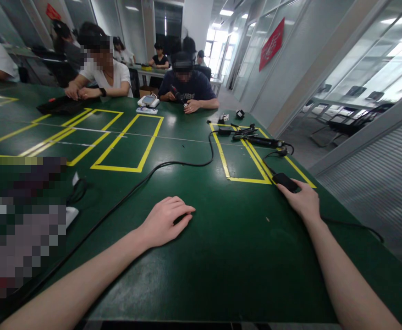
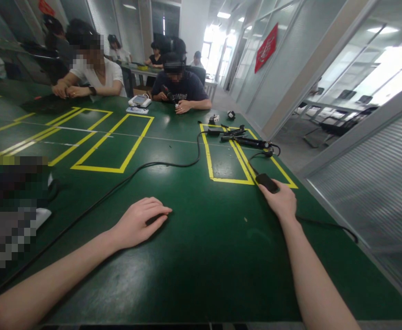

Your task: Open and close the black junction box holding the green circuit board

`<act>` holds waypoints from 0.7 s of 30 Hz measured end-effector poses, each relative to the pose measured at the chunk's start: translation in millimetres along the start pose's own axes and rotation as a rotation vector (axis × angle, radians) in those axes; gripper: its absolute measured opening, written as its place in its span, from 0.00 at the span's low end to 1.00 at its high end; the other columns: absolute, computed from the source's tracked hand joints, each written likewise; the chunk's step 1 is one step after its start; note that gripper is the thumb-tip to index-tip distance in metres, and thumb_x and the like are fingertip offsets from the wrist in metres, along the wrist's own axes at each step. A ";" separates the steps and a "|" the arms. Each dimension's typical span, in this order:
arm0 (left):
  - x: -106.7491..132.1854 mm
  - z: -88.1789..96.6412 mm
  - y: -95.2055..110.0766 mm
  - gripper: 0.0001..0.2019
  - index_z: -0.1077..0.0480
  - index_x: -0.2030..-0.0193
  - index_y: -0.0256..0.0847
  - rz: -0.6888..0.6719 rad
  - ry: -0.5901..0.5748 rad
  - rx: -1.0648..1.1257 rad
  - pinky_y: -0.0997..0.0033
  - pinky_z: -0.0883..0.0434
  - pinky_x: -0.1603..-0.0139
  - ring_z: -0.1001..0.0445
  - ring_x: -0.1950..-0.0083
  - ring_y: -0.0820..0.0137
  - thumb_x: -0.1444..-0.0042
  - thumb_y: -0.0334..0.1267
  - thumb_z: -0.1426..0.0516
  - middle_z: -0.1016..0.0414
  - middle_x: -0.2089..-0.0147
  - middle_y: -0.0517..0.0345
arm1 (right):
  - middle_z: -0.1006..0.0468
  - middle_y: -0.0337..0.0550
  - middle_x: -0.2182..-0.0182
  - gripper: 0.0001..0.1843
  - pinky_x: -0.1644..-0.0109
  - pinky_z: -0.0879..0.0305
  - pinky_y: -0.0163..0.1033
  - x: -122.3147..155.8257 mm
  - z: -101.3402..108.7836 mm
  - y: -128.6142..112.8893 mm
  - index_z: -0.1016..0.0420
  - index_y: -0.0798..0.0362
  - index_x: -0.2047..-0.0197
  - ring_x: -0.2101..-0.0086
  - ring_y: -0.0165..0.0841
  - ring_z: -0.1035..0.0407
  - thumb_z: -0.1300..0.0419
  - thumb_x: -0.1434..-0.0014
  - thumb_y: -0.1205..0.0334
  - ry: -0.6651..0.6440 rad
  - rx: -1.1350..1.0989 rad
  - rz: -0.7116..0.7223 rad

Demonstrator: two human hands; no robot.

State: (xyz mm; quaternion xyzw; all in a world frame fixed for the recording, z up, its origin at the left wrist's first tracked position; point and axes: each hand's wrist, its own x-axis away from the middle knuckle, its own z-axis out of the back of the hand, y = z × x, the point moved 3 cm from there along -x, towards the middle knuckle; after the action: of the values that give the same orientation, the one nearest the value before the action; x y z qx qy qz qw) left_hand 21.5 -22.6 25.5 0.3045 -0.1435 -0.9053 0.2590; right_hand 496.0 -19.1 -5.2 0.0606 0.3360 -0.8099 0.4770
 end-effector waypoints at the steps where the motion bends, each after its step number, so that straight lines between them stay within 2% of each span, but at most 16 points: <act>1: 0.2 0.0 0.2 0.11 0.22 0.50 0.40 -0.001 -0.002 0.002 0.62 0.26 0.54 0.20 0.55 0.64 0.29 0.36 0.46 0.16 0.57 0.53 | 0.19 0.59 0.55 0.30 0.48 0.30 0.56 0.4 0.7 -1.0 0.19 0.57 0.51 0.52 0.55 0.27 0.34 0.50 0.44 0.009 0.003 0.000; 4: 0.3 0.2 0.4 0.11 0.22 0.50 0.40 -0.001 -0.001 0.010 0.62 0.26 0.54 0.20 0.55 0.64 0.29 0.36 0.46 0.16 0.57 0.53 | 0.18 0.55 0.56 0.27 0.46 0.32 0.55 1.3 4.1 -5.3 0.18 0.54 0.52 0.52 0.53 0.27 0.34 0.52 0.46 0.036 -0.019 -0.014; 7: -0.2 0.4 0.3 0.11 0.22 0.50 0.40 -0.003 0.007 0.016 0.63 0.26 0.55 0.20 0.55 0.64 0.29 0.35 0.46 0.16 0.57 0.53 | 0.17 0.52 0.61 0.26 0.47 0.32 0.57 0.7 8.5 -5.5 0.19 0.52 0.51 0.58 0.52 0.25 0.36 0.48 0.44 0.064 -0.060 -0.136; 11: -1.2 -0.1 0.7 0.10 0.21 0.51 0.40 -0.013 -0.016 0.027 0.63 0.26 0.54 0.20 0.55 0.64 0.30 0.34 0.45 0.16 0.57 0.54 | 0.26 0.45 0.79 0.28 0.56 0.30 0.55 -0.6 11.2 -0.2 0.19 0.57 0.53 0.70 0.50 0.26 0.42 0.42 0.42 0.061 -0.113 -0.278; 14: -1.5 0.0 0.9 0.10 0.21 0.52 0.40 -0.019 -0.023 0.033 0.63 0.26 0.54 0.20 0.55 0.64 0.30 0.34 0.45 0.16 0.58 0.54 | 0.29 0.42 0.83 0.28 0.66 0.31 0.50 -0.9 9.9 5.0 0.20 0.57 0.53 0.78 0.45 0.30 0.44 0.40 0.41 0.043 -0.161 -0.323; 16: -1.6 0.3 0.9 0.10 0.21 0.52 0.40 -0.019 -0.023 0.031 0.63 0.26 0.54 0.20 0.55 0.64 0.30 0.34 0.45 0.16 0.58 0.53 | 0.24 0.45 0.78 0.29 0.72 0.33 0.48 -0.3 8.6 7.5 0.21 0.57 0.50 0.81 0.41 0.32 0.43 0.40 0.40 0.029 -0.197 -0.351; 18: -1.8 0.5 1.1 0.10 0.21 0.53 0.40 -0.018 -0.025 0.032 0.63 0.26 0.54 0.20 0.55 0.64 0.29 0.35 0.46 0.16 0.58 0.54 | 0.19 0.52 0.66 0.32 0.75 0.34 0.47 0.8 8.6 8.0 0.24 0.56 0.46 0.82 0.38 0.32 0.39 0.44 0.40 0.023 -0.217 -0.362; 21: -2.1 0.7 1.2 0.10 0.21 0.53 0.40 -0.010 -0.033 0.033 0.63 0.26 0.54 0.20 0.55 0.64 0.29 0.35 0.46 0.16 0.58 0.54 | 0.21 0.58 0.49 0.36 0.72 0.31 0.49 2.5 11.7 4.5 0.25 0.52 0.45 0.81 0.35 0.32 0.31 0.52 0.41 0.033 -0.227 -0.310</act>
State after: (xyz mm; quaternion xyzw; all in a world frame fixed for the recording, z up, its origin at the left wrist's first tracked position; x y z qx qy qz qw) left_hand 22.9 -22.3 27.6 0.2944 -0.1612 -0.9090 0.2472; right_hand 500.9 -29.4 0.5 -0.0330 0.4382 -0.8294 0.3450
